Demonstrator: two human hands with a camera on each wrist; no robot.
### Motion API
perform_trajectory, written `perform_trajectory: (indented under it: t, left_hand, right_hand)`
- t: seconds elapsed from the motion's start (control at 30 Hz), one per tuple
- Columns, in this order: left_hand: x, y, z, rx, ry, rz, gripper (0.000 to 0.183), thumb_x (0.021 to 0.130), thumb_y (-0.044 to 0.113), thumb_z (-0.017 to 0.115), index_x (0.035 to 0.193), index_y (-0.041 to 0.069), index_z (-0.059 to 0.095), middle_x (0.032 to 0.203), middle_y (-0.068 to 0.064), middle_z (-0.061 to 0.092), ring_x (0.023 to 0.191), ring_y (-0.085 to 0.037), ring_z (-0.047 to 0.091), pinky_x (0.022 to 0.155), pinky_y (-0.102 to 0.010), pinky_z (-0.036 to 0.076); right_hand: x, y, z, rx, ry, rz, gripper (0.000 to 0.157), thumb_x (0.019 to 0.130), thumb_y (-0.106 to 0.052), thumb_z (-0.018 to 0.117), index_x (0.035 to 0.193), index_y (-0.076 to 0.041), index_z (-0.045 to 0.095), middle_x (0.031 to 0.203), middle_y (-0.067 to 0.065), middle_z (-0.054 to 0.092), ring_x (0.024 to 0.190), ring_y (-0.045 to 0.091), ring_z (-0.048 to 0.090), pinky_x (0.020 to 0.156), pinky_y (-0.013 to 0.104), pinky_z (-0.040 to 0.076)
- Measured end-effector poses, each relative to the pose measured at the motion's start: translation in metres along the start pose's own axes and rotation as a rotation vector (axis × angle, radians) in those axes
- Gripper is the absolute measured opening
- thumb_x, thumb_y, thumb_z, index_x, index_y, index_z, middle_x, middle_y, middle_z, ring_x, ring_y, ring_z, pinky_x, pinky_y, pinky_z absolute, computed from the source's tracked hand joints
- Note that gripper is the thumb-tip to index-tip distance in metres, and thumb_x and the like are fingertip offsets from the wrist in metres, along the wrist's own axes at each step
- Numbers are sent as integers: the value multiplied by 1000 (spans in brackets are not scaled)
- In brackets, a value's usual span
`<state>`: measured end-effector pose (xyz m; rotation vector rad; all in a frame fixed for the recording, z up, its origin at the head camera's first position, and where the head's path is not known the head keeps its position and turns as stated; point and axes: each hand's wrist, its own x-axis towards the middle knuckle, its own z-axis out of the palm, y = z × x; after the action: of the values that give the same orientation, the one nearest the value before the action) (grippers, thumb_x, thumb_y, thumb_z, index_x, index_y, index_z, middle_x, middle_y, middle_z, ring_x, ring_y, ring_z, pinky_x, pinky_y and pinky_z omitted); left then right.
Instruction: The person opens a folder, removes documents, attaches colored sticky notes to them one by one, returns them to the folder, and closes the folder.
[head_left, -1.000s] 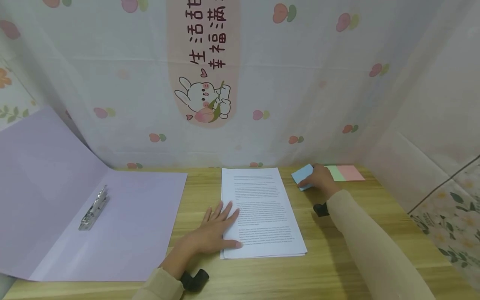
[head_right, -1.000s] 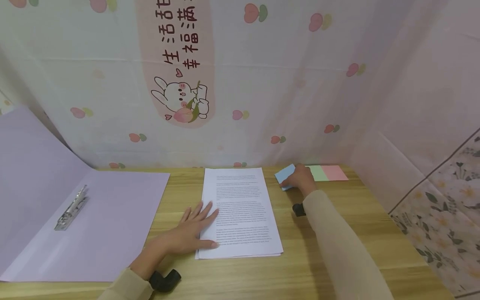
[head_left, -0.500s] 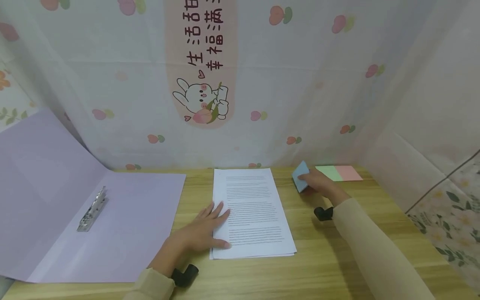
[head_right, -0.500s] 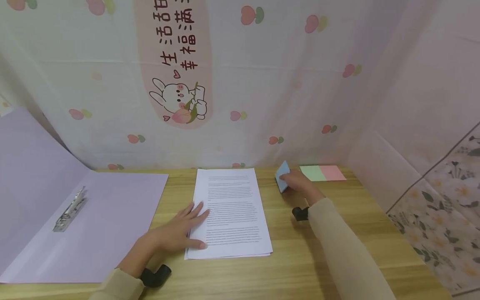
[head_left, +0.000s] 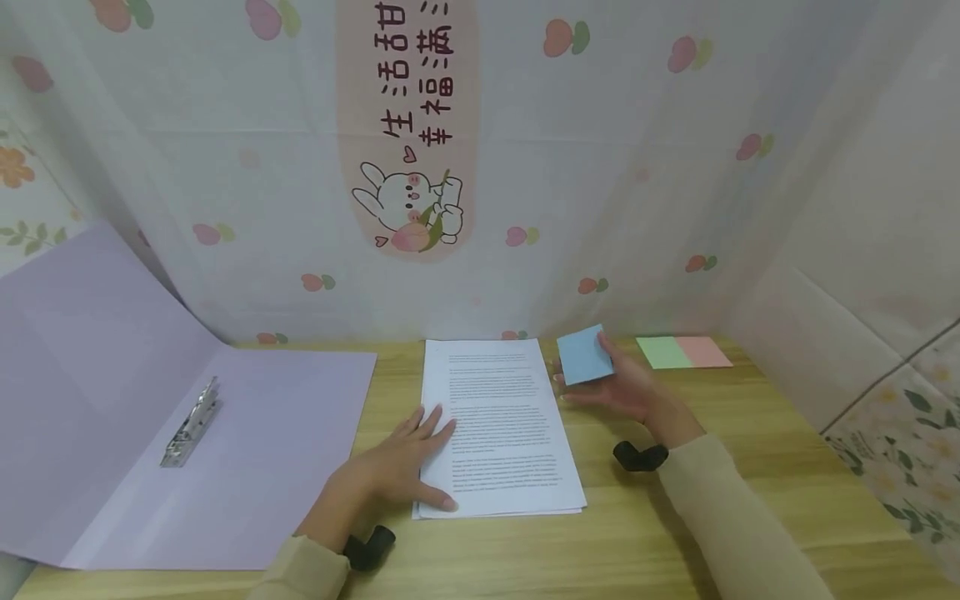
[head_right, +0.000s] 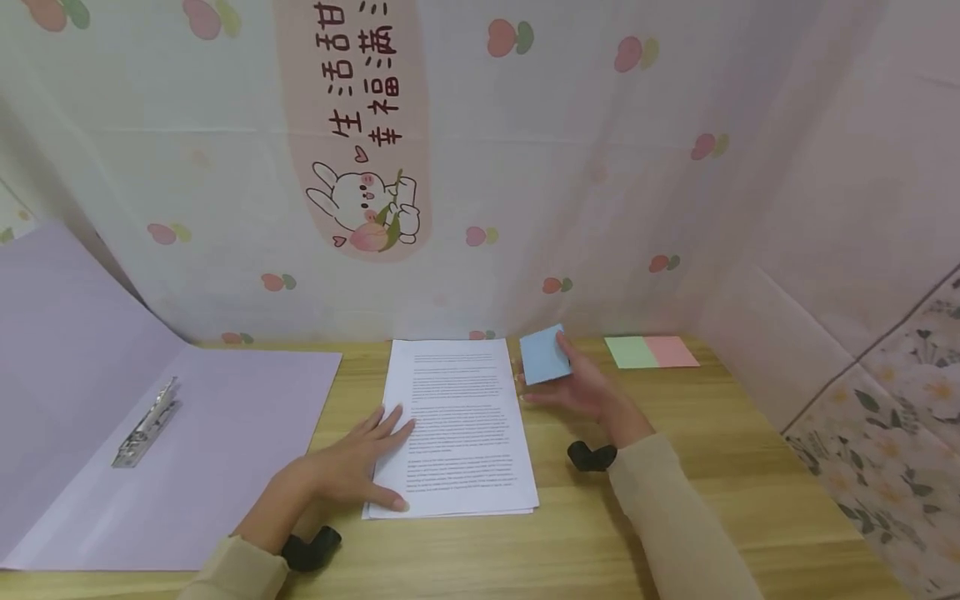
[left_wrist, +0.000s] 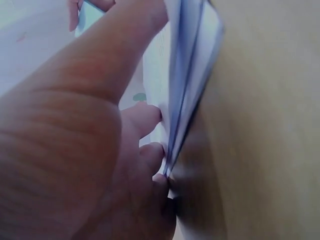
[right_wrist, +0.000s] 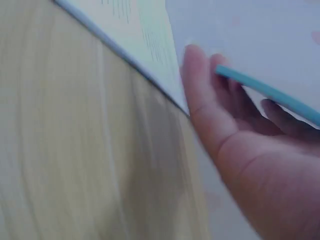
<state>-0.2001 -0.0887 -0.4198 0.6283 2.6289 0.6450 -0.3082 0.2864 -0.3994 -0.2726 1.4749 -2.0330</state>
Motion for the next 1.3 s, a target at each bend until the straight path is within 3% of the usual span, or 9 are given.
perform_trajectory:
  t: [0.23, 0.37, 0.5, 0.67, 0.77, 0.9, 1.0, 1.1, 1.3]
  left_hand:
    - [-2, 0, -6, 26, -17, 13, 111, 77, 57, 81, 161, 10, 26, 171, -15, 9, 158, -44, 2, 125, -63, 17]
    - [1, 2, -10, 28, 7, 11, 98, 83, 54, 77, 158, 8, 33, 169, -20, 18, 157, -46, 11, 125, -62, 17]
    - [10, 12, -17, 13, 122, 12, 73, 95, 46, 68, 153, 10, 44, 164, -18, 33, 154, -41, 28, 124, -58, 26]
    - [28, 35, -25, 10, 332, 53, 56, 99, 42, 64, 148, 17, 53, 156, -5, 50, 146, -26, 46, 118, -48, 40]
    - [44, 51, -27, 46, 459, 114, 55, 97, 41, 67, 146, 19, 55, 151, -1, 55, 142, -23, 51, 115, -44, 45]
    - [67, 69, -28, 90, 589, 240, 64, 89, 40, 77, 145, 16, 56, 151, -2, 55, 139, -21, 54, 111, -41, 49]
    - [80, 76, -28, 107, 616, 310, 73, 84, 39, 83, 146, 14, 54, 154, -2, 52, 143, -21, 50, 114, -39, 46]
    - [88, 77, -26, 118, 615, 334, 79, 81, 39, 85, 148, 15, 52, 157, -1, 49, 146, -20, 46, 117, -37, 43]
    - [91, 74, -25, 84, 619, 354, 77, 81, 37, 84, 148, 16, 52, 155, 0, 50, 145, -19, 47, 111, -38, 49]
  right_hand:
    - [8, 12, 16, 264, -186, -63, 72, 104, -62, 20, 159, -21, -1, 146, 9, 49, 134, 28, 50, 115, 44, 41]
    - [13, 23, 22, 386, -325, -117, 69, 105, -61, 17, 160, -21, 4, 155, 9, 42, 139, 28, 47, 120, 42, 36]
    - [18, 36, 25, 451, -417, -164, 61, 107, -55, 18, 157, -22, 22, 157, 11, 44, 140, 32, 48, 122, 45, 36]
    - [27, 43, 35, 494, -528, -157, 61, 108, -52, 17, 161, -23, 22, 161, 12, 39, 144, 35, 45, 124, 48, 31]
    - [32, 44, 43, 489, -526, -156, 61, 108, -53, 17, 162, -24, 21, 160, 10, 39, 143, 33, 46, 123, 46, 33]
    - [31, 46, 50, 459, -445, -177, 58, 108, -53, 21, 157, -24, 29, 154, 9, 45, 137, 32, 52, 116, 40, 44]
    - [28, 46, 54, 433, -413, -194, 52, 108, -52, 21, 151, -27, 34, 148, 7, 49, 134, 31, 54, 105, 31, 51]
    - [26, 46, 57, 417, -425, -203, 49, 108, -52, 19, 148, -29, 37, 145, 3, 52, 133, 29, 55, 97, 26, 52]
    - [27, 45, 63, 406, -440, -223, 49, 108, -51, 17, 150, -29, 26, 145, 1, 51, 132, 29, 55, 103, 28, 50]
